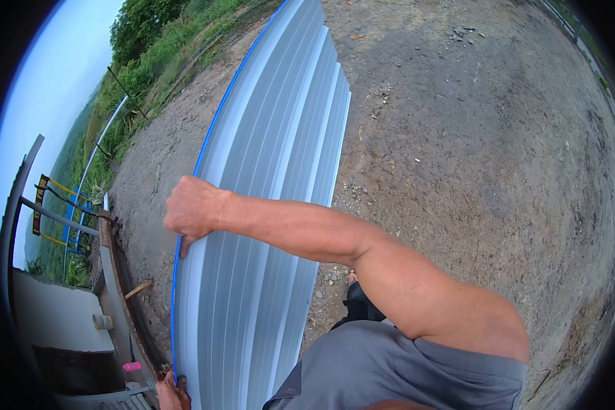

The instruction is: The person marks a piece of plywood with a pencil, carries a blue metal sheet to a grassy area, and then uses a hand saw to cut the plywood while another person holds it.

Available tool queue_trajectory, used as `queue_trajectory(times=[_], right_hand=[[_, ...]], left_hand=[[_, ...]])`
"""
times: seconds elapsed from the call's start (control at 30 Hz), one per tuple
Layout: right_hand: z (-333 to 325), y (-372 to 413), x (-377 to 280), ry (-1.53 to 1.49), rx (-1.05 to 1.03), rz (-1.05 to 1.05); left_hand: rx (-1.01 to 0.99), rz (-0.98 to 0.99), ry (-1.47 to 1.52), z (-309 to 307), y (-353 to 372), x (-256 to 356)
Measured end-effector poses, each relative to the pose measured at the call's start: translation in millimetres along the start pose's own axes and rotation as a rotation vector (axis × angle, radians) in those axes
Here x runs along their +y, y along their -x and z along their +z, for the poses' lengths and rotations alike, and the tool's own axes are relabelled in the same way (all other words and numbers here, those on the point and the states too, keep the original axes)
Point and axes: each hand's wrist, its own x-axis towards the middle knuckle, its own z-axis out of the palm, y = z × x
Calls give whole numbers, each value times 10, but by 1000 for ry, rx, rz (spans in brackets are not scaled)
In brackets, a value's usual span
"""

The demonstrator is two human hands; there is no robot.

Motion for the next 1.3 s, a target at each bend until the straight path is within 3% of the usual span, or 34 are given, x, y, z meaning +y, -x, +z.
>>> queue_trajectory(times=[0.1, 0.13, 0.23, 0.3, 0.33, 0.37, 0.63, 0.73, 1.1, 1.23, 1.3], right_hand=[[-127, -232, 1017, 16, 28, 70], [-172, -305, 1370, 28, 31, 92], [-218, -514, 2479, 56, 92, 102], [-257, -598, 3216, 58, 83, 128], [-256, -629, 3604, 60, 79, 142], [-221, -656, 4006, 70, 91, 163], [-97, -840, 7234, 156, 8, 321], [-468, -748, 8307, 270, 4, 414], [-2031, -216, 12261, 455, 94, 543], [-2857, -254, 13556, 595, 145, 608], [-3217, -241, 14116, 649, 142, 628]], left_hand=[[378, 252, 130, -108, -928, 26], [231, 169, -16, -473, -1120, 477], [282, 254, -94, -1035, -1878, 1260], [109, 161, -53, -1522, -2354, 2054], [243, 251, 46, -1591, -2667, 2336], [242, 255, -25, -1758, -2953, 2657], [-5, 342, -143, -3033, -5509, 5015], [-59, 401, -148, -3617, -6185, 6141], [66, 762, -219, -5421, -8188, 10036], [294, 959, 3, -6112, -8960, 11131], [508, 893, -16, -6244, -9382, 11370]])
